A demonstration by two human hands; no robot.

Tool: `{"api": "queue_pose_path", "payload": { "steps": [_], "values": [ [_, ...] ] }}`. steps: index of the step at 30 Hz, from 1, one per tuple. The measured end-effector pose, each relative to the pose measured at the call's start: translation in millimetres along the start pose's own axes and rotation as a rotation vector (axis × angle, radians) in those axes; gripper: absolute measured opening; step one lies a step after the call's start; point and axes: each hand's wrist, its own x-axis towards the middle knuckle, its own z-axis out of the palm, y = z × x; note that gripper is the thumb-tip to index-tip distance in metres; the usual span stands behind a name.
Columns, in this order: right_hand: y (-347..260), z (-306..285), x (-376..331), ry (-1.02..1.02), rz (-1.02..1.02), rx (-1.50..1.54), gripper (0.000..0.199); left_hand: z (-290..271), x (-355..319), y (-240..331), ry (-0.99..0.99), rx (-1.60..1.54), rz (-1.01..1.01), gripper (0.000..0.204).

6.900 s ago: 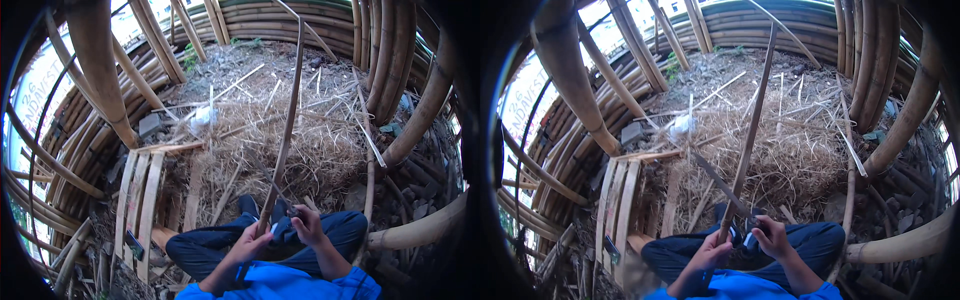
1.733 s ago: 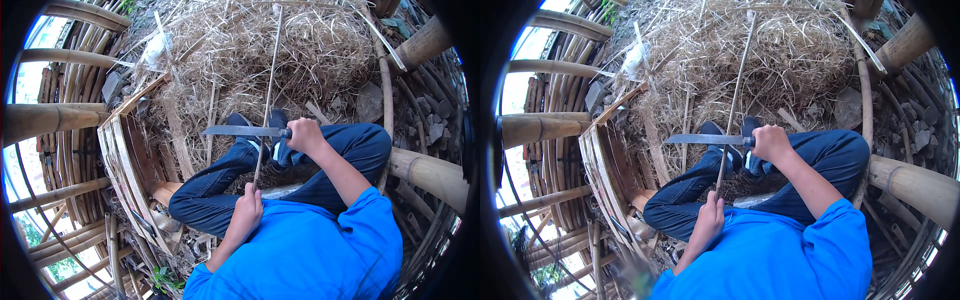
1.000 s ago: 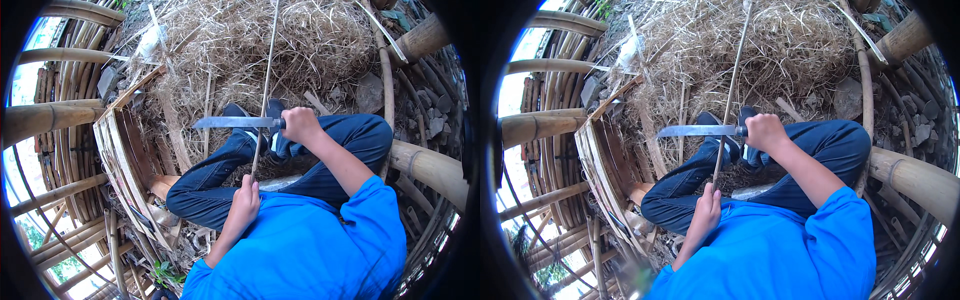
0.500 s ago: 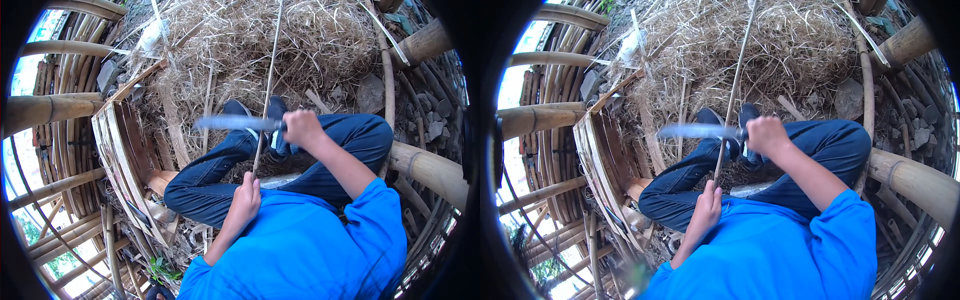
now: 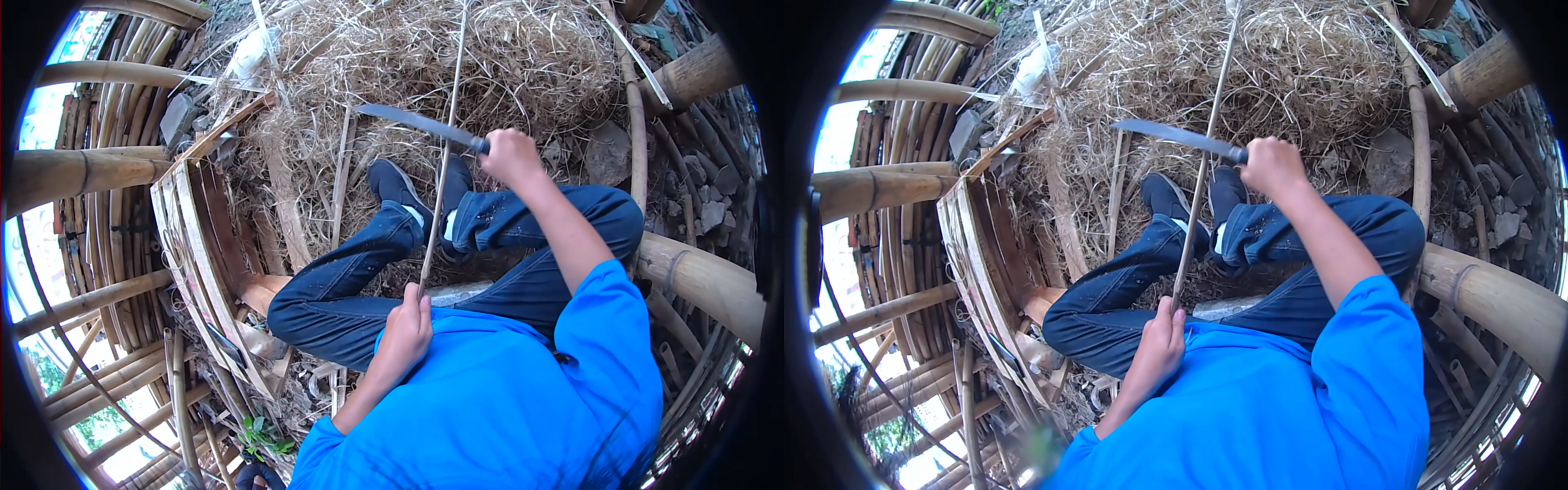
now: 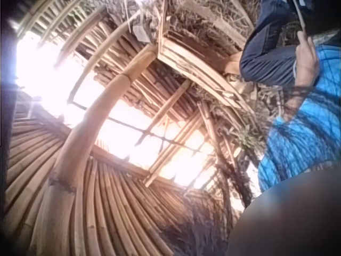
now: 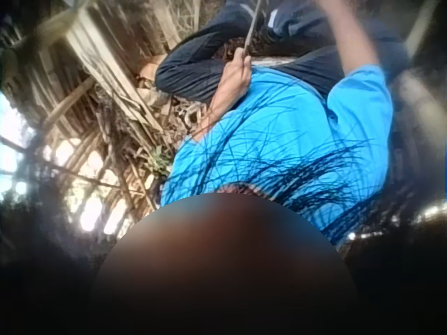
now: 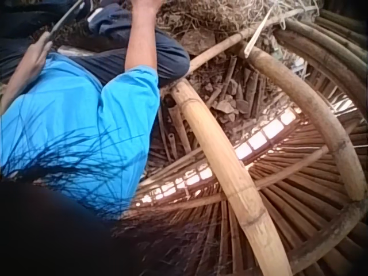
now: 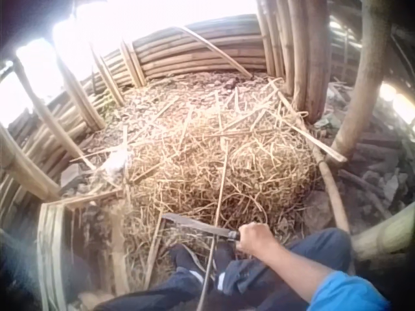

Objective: The person strips bark from a long bamboo stalk using a knife, pulling the blade along the length of the wood while holding it between their legs.

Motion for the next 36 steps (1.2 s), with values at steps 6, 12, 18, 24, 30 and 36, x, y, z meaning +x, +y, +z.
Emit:
{"api": "queue_pose_path", "payload": {
  "steps": [6, 12, 18, 24, 30, 36],
  "values": [
    [9, -10, 29, -0.007, -0.013, -0.037, 0.019, -2, 0, -1, -0.021, -0.011, -0.025, 0.015],
    [4, -5, 39, -0.026, 0.053, 0.029, 0.021, -5, 5, 0, -0.015, -0.032, -0.035, 0.016],
    [4, -8, 44, -0.051, 0.075, 0.027, 0.023, -6, 5, 4, -0.026, -0.030, -0.049, 0.016],
    [8, -6, 51, -0.042, 0.038, -0.019, 0.024, -7, 5, 6, -0.025, -0.015, -0.039, 0.016],
    [5, -7, 49, -0.046, 0.038, -0.025, 0.023, -8, 8, -2, 0.000, -0.042, -0.025, 0.016],
    [-6, -2, 2, -0.043, -0.145, 0.088, 0.020, -10, 8, -3, -0.008, -0.061, -0.051, 0.014]
  ]
}}
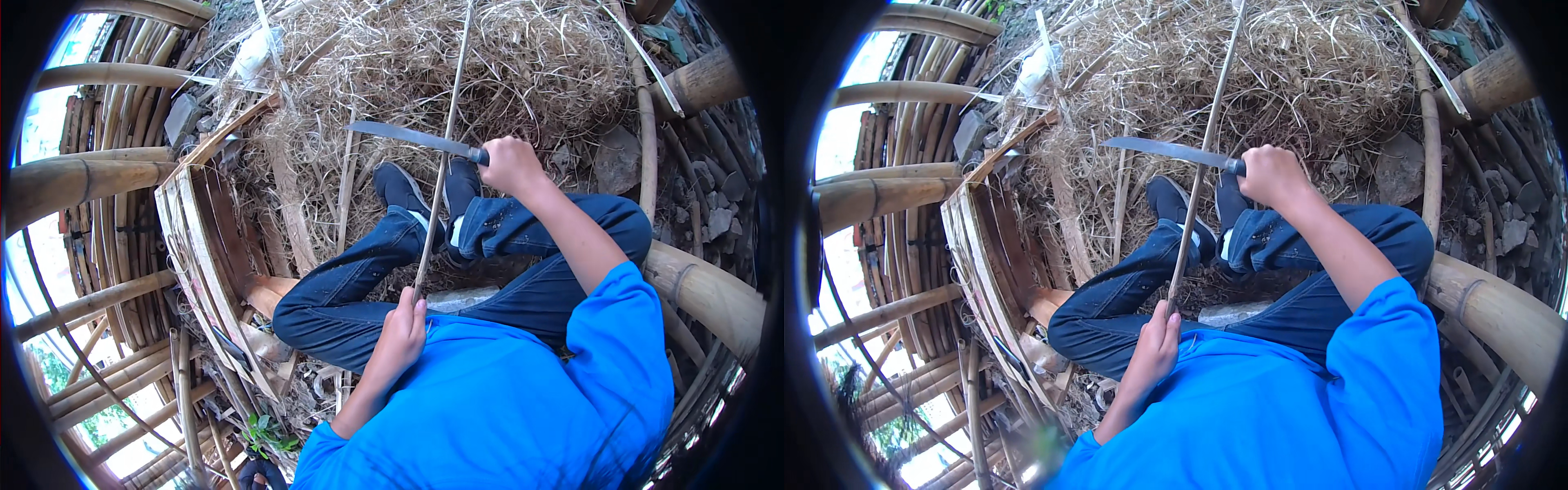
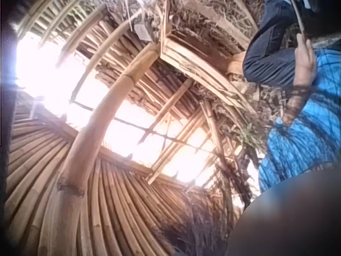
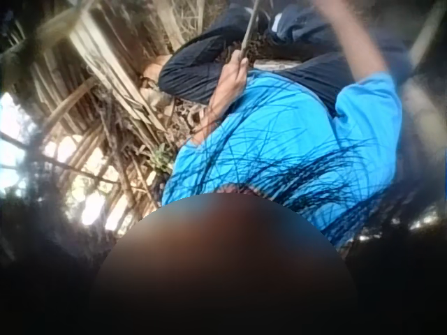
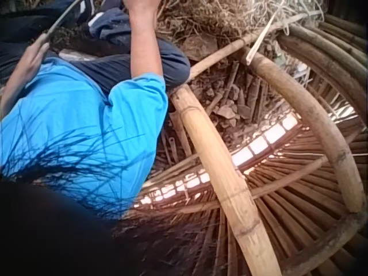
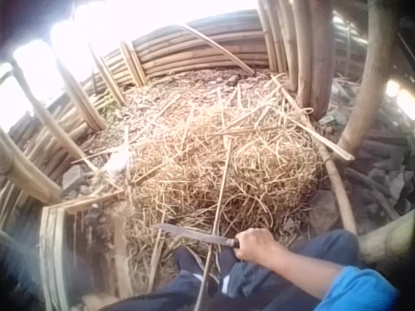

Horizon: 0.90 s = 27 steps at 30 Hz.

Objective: The person strips bark from a long bamboo stalk using a knife, pulling the blade along the length of the wood while holding it between their legs.

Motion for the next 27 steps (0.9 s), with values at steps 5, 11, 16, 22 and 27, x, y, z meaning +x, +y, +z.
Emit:
{"api": "queue_pose_path", "payload": {
  "steps": [5, 11, 16, 22, 27],
  "values": [
    [26, -6, 37, 0.040, 0.165, -0.091, 0.023, 3, -5, 8, 0.006, 0.089, 0.019, 0.012],
    [61, -38, 91, 0.014, 0.269, -0.134, 0.026, 5, -8, 10, -0.008, 0.079, 0.028, 0.011],
    [55, -12, 85, -0.009, 0.363, 0.057, 0.029, 2, 0, 12, -0.022, 0.050, -0.030, 0.013],
    [21, 19, 8, 0.080, 0.331, 0.410, 0.024, 0, 11, -18, -0.085, -0.205, 0.003, 0.015],
    [-15, 57, -73, 0.276, 0.279, 0.801, 0.026, -7, 26, -27, -0.339, -0.685, -0.191, 0.015]
  ]
}}
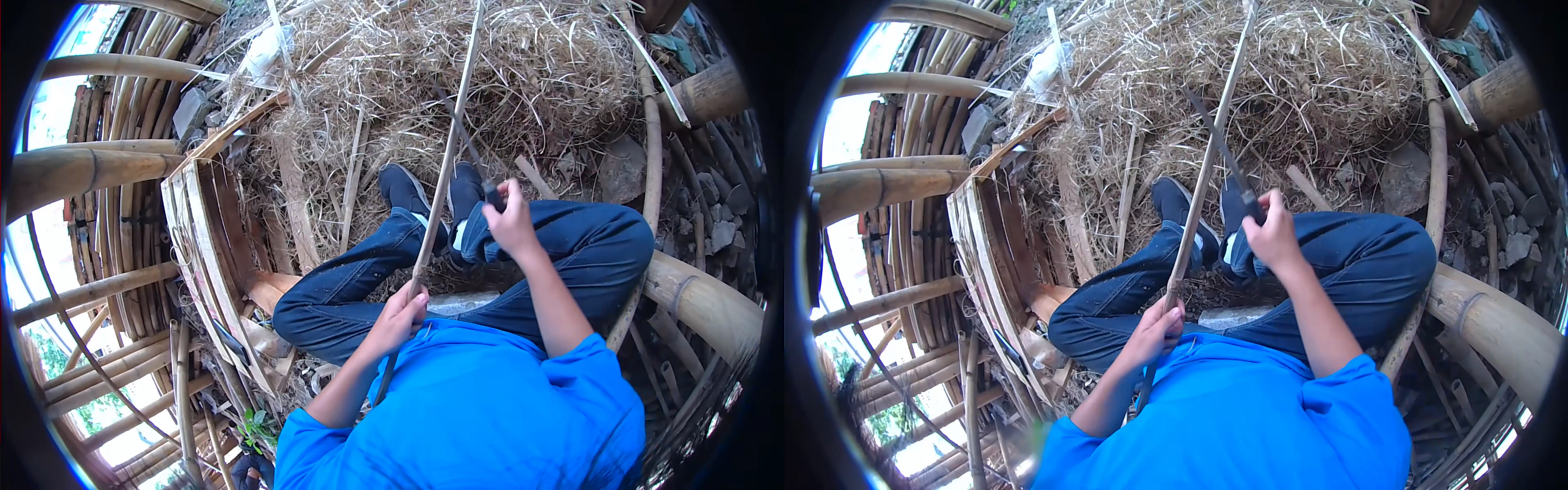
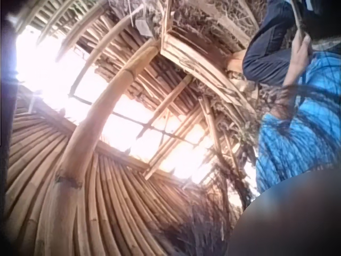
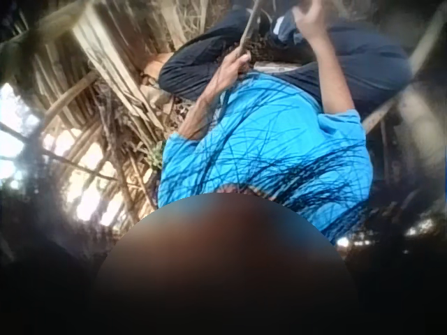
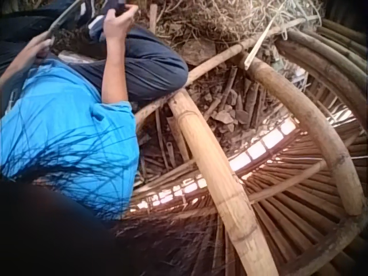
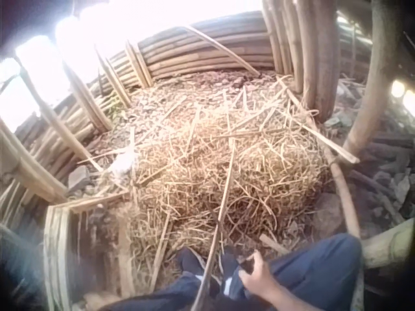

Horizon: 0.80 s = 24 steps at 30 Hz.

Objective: The person strips bark from a long bamboo stalk using a knife, pulling the blade along the length of the wood while holding it between their legs.

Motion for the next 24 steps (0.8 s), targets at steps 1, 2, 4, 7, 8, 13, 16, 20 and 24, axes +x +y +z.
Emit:
{"api": "queue_pose_path", "payload": {
  "steps": [1, 2, 4, 7, 8, 13, 16, 20, 24],
  "values": [
    [-2, 0, -12, -0.003, 0.003, 0.072, 0.024, -3, 1, 1, -0.007, 0.005, 0.009, 0.015],
    [-9, 1, -22, 0.009, -0.039, 0.116, 0.024, -6, 1, 2, -0.040, -0.044, -0.024, 0.017],
    [-7, 5, -33, -0.049, 0.043, 0.201, 0.028, -9, 6, -2, -0.048, -0.068, -0.028, 0.021],
    [-17, 2, -33, -0.100, 0.034, 0.195, 0.031, -8, 8, -9, 0.060, 0.073, 0.017, 0.029],
    [-17, 1, -30, -0.109, 0.004, 0.152, 0.032, -7, 8, -11, 0.060, 0.067, 0.026, 0.029],
    [-24, 6, -29, -0.108, -0.004, 0.092, 0.029, -17, 14, -36, 0.277, 0.517, 0.187, 0.037],
    [-33, 12, -38, -0.136, -0.054, 0.076, 0.026, -9, 12, -31, 0.300, 0.514, 0.231, 0.036],
    [-39, 19, -58, -0.208, -0.125, -0.084, 0.019, -2, 14, -30, 0.254, 0.571, 0.240, 0.037],
    [-43, 19, -74, -0.279, -0.234, -0.275, 0.018, -5, 18, -25, 0.177, 0.595, 0.178, 0.036]
  ]
}}
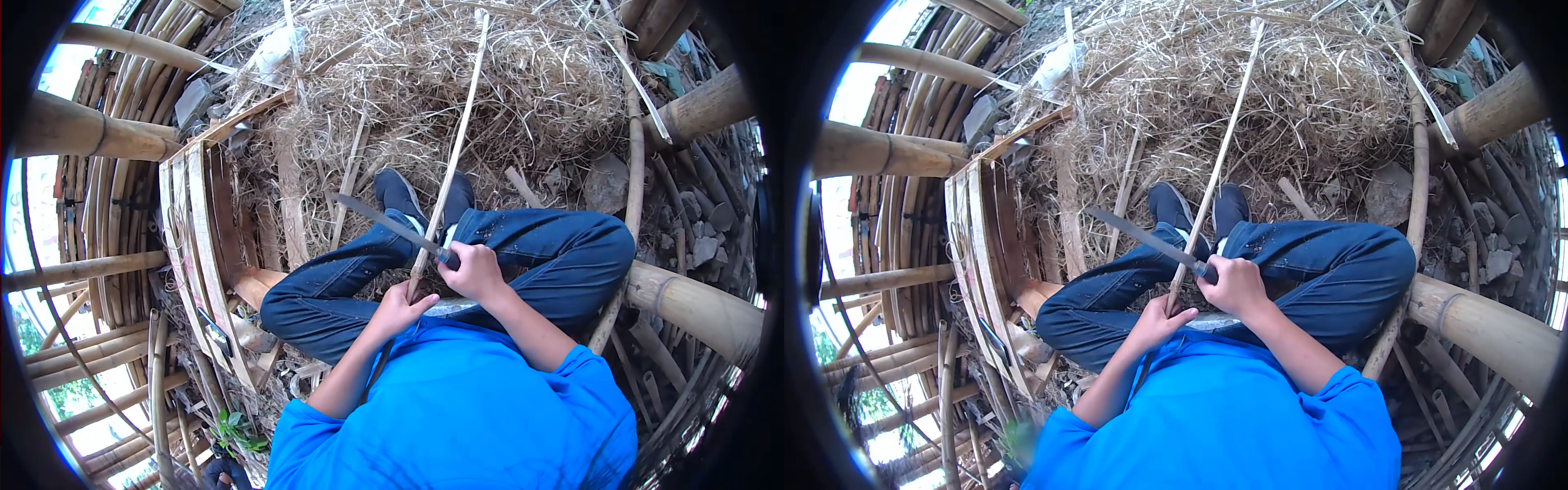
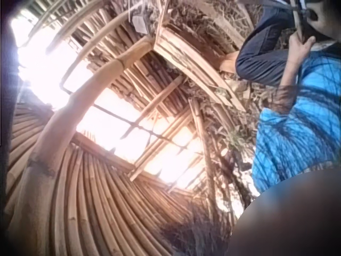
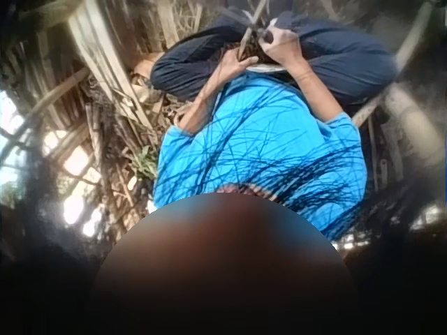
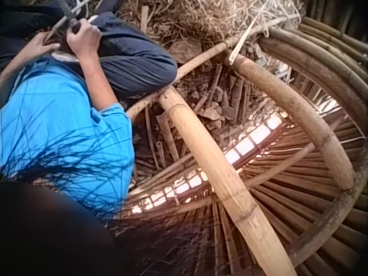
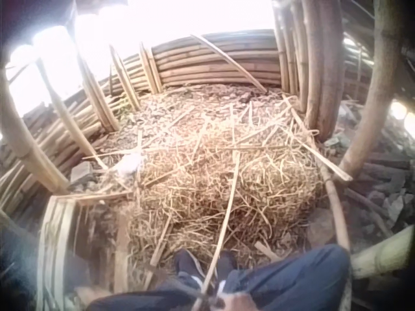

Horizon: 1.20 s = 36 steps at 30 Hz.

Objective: The person strips bark from a long bamboo stalk using a knife, pulling the blade along the length of the wood while holding it between their legs.

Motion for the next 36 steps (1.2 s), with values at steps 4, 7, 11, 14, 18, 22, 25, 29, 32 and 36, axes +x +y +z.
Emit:
{"api": "queue_pose_path", "payload": {
  "steps": [4, 7, 11, 14, 18, 22, 25, 29, 32, 36],
  "values": [
    [-4, -8, -1, -0.089, 0.023, -0.115, 0.022, 2, 1, 5, -0.019, -0.078, 0.020, 0.040],
    [-4, -19, 4, -0.159, 0.001, -0.213, 0.023, 7, 2, 1, 0.043, 0.000, 0.019, 0.040],
    [-10, -32, 10, -0.255, 0.024, -0.244, 0.024, 12, 2, 1, 0.154, 0.013, 0.053, 0.033],
    [-9, -31, 10, -0.286, 0.072, -0.290, 0.024, 12, 2, 2, 0.169, 0.101, 0.005, 0.030],
    [-2, -27, 15, -0.304, 0.114, -0.378, 0.020, 14, -2, 9, 0.190, 0.124, 0.027, 0.031],
    [3, -23, 18, -0.284, 0.154, -0.434, 0.019, 15, -3, 13, 0.202, 0.171, 0.018, 0.035],
    [3, -21, 16, -0.274, 0.181, -0.457, 0.019, 17, 0, 6, 0.215, 0.201, 0.034, 0.035],
    [3, -18, 15, -0.240, 0.164, -0.494, 0.019, 18, 2, -1, 0.215, 0.189, 0.038, 0.032],
    [3, -17, 15, -0.232, 0.165, -0.496, 0.020, 19, 2, -5, 0.226, 0.156, 0.059, 0.031],
    [3, -16, 14, -0.197, 0.147, -0.499, 0.020, 21, 2, -5, 0.240, 0.140, 0.076, 0.030]
  ]
}}
